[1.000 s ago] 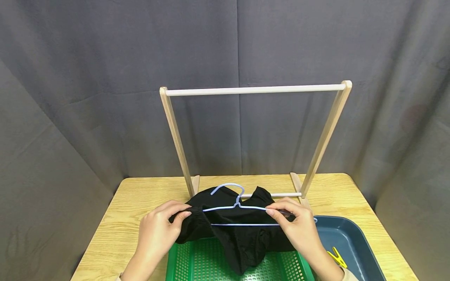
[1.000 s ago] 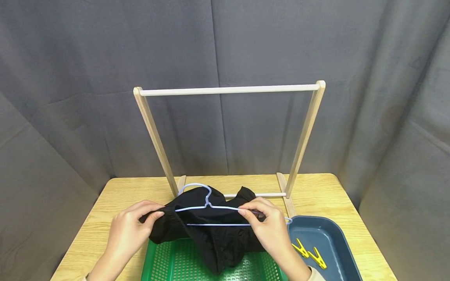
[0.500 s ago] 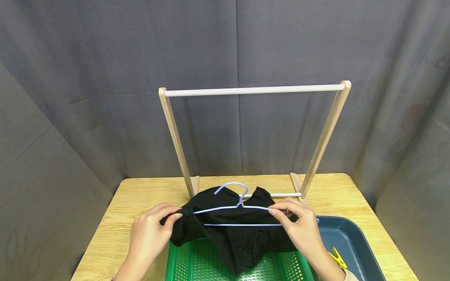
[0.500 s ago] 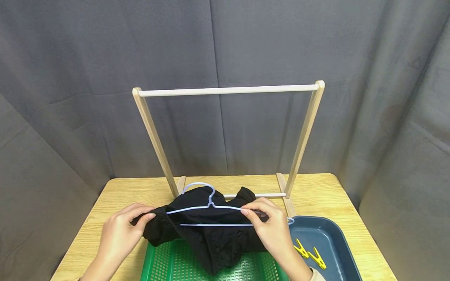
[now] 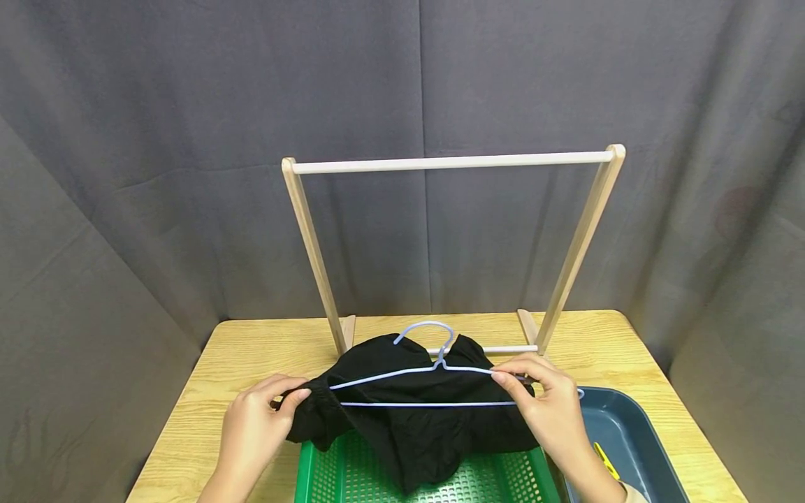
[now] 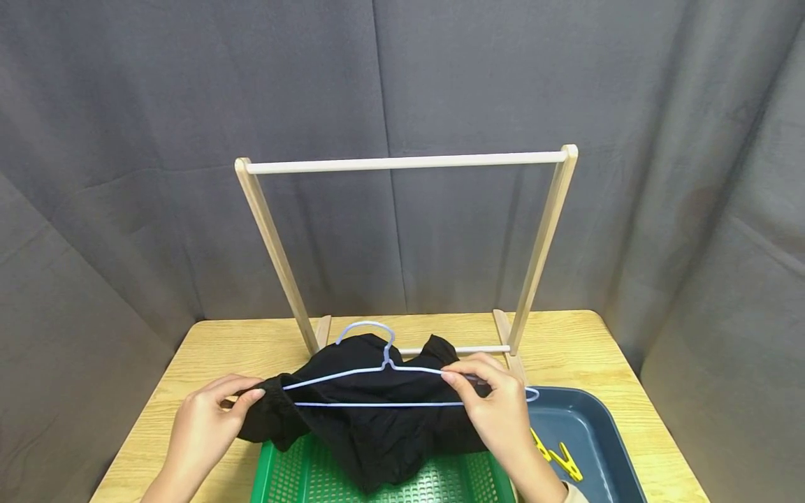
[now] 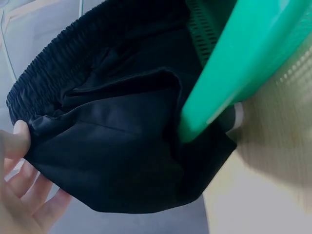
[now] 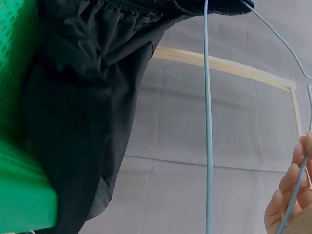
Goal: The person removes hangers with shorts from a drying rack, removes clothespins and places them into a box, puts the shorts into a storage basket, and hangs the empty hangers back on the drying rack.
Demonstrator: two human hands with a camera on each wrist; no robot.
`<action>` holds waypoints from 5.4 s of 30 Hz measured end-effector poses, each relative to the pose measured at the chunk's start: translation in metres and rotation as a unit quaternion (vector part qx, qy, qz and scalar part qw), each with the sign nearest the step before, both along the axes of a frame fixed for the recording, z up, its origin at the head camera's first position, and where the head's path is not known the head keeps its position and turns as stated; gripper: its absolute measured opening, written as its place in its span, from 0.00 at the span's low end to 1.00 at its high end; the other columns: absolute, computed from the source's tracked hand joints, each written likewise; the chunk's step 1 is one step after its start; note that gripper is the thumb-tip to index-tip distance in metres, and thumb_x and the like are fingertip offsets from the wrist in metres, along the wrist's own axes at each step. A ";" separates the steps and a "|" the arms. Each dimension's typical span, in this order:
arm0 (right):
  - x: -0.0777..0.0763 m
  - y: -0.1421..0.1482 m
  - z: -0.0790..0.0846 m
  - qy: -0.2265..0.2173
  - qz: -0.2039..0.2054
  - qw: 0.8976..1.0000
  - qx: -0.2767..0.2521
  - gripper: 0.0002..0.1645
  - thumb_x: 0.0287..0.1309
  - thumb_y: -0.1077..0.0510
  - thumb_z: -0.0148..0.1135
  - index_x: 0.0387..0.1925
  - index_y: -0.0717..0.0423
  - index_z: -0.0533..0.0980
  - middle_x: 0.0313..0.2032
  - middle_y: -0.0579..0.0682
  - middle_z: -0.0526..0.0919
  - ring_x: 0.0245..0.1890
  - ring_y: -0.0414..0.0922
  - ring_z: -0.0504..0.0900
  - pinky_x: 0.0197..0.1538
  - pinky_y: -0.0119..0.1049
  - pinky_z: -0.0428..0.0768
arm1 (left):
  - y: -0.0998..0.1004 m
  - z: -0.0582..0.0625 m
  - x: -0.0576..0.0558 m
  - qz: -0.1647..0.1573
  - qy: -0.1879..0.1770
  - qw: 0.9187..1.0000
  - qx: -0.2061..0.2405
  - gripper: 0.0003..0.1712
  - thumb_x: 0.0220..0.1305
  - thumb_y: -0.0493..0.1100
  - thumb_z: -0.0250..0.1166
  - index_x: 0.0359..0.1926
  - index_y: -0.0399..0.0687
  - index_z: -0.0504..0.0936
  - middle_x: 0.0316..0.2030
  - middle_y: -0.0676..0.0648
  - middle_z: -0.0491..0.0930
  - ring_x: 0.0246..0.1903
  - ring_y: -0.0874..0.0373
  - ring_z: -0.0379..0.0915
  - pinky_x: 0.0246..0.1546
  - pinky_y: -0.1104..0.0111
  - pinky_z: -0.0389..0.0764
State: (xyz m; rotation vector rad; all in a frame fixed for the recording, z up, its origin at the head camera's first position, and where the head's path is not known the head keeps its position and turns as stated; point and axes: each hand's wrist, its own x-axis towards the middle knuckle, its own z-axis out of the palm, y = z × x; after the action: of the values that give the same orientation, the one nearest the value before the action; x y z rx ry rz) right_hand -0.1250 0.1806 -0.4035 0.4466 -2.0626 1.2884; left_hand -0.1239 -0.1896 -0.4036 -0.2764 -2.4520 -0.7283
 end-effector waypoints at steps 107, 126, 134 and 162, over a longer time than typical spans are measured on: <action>0.015 0.039 -0.001 -0.069 -0.120 0.989 -0.049 0.08 0.50 0.74 0.71 0.29 0.61 0.85 0.28 0.45 0.83 0.31 0.33 0.78 0.40 0.20 0.74 | 0.021 0.030 -0.115 -0.019 -0.067 0.964 0.258 0.24 0.75 0.42 0.54 0.68 0.43 0.69 0.64 0.43 0.70 0.65 0.49 0.63 0.63 0.54 0.67; 0.016 0.036 -0.009 -0.047 -0.106 0.992 -0.052 0.11 0.48 0.76 0.71 0.31 0.61 0.86 0.28 0.46 0.85 0.31 0.32 0.79 0.41 0.20 0.74 | 0.019 0.012 -0.160 -0.111 -0.152 0.890 0.415 0.29 0.79 0.44 0.46 0.75 0.35 0.55 0.69 0.33 0.62 0.71 0.44 0.55 0.70 0.54 0.56; 0.013 0.036 -0.007 -0.055 -0.122 0.990 -0.045 0.10 0.49 0.74 0.72 0.30 0.59 0.86 0.27 0.46 0.84 0.30 0.32 0.77 0.38 0.20 0.72 | 0.017 0.001 -0.164 -0.090 -0.142 0.887 0.431 0.23 0.78 0.43 0.50 0.68 0.36 0.68 0.59 0.33 0.75 0.54 0.59 0.70 0.54 0.69 0.69; -0.033 0.024 0.057 0.070 -0.119 0.990 -0.026 0.08 0.49 0.74 0.73 0.31 0.62 0.86 0.25 0.48 0.81 0.27 0.33 0.70 0.33 0.26 0.67 | 0.023 -0.012 -0.173 -0.084 -0.083 0.899 0.421 0.26 0.70 0.48 0.52 0.60 0.33 0.71 0.51 0.33 0.79 0.49 0.61 0.73 0.52 0.71 0.69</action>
State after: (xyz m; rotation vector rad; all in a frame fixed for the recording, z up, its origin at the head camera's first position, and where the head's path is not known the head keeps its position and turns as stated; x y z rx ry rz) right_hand -0.1583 0.2043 -0.3467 0.2510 -1.8969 1.1321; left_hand -0.2972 -0.1662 -0.4155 -0.0808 -2.0238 -1.8535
